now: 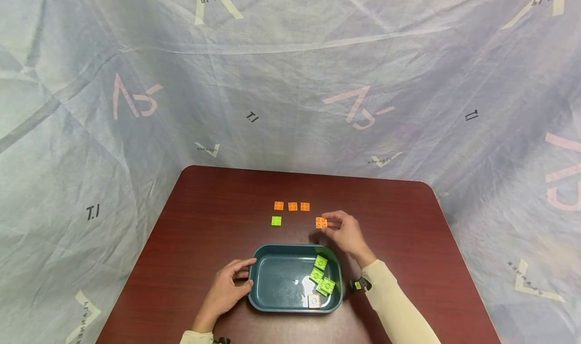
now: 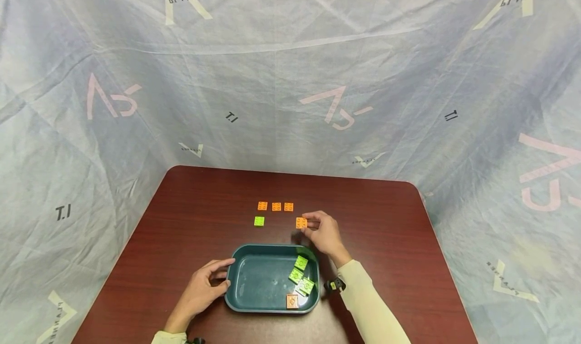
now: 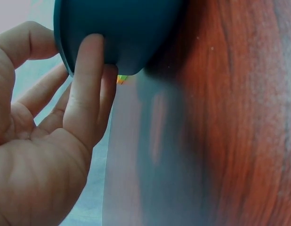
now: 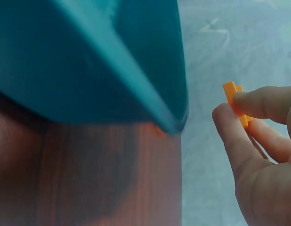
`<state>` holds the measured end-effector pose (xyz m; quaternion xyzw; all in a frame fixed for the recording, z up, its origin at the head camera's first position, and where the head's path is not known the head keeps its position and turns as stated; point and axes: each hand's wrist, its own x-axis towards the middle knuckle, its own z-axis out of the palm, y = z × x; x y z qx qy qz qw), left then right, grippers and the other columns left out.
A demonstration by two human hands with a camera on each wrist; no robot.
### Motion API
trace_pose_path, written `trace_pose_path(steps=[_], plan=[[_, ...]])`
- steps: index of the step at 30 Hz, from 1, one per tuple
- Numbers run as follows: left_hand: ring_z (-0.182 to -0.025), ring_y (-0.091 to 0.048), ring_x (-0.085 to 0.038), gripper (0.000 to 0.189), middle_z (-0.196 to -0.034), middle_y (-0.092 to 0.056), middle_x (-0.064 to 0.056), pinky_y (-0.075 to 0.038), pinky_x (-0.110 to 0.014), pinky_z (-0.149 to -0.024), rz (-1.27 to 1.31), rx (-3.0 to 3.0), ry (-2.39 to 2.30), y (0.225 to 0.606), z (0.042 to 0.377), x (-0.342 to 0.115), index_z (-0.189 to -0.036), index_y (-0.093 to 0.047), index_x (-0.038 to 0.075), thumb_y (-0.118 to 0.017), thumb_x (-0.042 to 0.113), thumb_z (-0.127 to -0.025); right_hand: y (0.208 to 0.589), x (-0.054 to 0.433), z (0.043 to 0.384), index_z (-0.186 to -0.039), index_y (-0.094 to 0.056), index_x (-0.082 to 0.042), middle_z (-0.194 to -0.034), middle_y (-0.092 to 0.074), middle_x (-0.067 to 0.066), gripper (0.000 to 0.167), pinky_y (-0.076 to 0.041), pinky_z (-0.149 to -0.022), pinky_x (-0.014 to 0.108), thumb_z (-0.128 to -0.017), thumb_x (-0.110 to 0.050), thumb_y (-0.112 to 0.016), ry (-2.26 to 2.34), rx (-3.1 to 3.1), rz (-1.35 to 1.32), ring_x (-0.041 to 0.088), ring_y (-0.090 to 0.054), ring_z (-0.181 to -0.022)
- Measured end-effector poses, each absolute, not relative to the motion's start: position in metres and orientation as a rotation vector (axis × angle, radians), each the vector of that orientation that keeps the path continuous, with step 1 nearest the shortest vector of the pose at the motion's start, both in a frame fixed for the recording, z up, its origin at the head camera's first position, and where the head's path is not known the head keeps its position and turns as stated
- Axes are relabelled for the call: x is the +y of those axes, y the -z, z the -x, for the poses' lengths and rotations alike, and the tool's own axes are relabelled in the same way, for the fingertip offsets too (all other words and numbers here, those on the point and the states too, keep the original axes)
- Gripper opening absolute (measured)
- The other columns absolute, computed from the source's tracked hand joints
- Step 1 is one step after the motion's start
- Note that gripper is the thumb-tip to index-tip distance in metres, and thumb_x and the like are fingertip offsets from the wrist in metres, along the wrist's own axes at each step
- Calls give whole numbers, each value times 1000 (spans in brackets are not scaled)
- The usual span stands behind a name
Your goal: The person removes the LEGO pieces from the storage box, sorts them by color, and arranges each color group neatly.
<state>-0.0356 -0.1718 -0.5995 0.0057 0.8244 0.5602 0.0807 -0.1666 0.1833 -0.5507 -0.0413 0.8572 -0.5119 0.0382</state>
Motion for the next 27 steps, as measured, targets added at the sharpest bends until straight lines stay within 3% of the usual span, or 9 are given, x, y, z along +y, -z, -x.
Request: trace_pose_path(steps=[7, 16, 27], plan=[[-111, -72, -25, 52, -133, -70, -4, -60, -25, -85, -24, 2454, -1683, 599, 36, -172, -139, -71, 21, -78, 4, -91, 556, 191, 189, -131, -73, -4, -128, -73, 17, 42, -64, -91, 40, -90, 2, -79, 1551, 2646, 121, 35, -74, -115], [-111, -72, -27, 51, -134, -69, -6, -60, -24, -83, -25, 2449, -1688, 600, 35, -172, -139, -71, 19, -79, 3, -91, 566, 192, 214, -130, -75, -7, -120, -77, 15, 40, -64, -85, 38, -91, -2, -80, 1456, 2703, 89, 29, -75, -108], [-111, -72, -28, 52, -133, -70, -7, -59, -22, -82, -25, 2463, -1681, 601, 35, -172, -138, -71, 19, -79, 4, -90, 570, 192, 231, -133, -74, -7, -124, -76, 15, 39, -63, -92, 47, -94, -6, -78, 1413, 2696, 92, 32, -74, -112]])
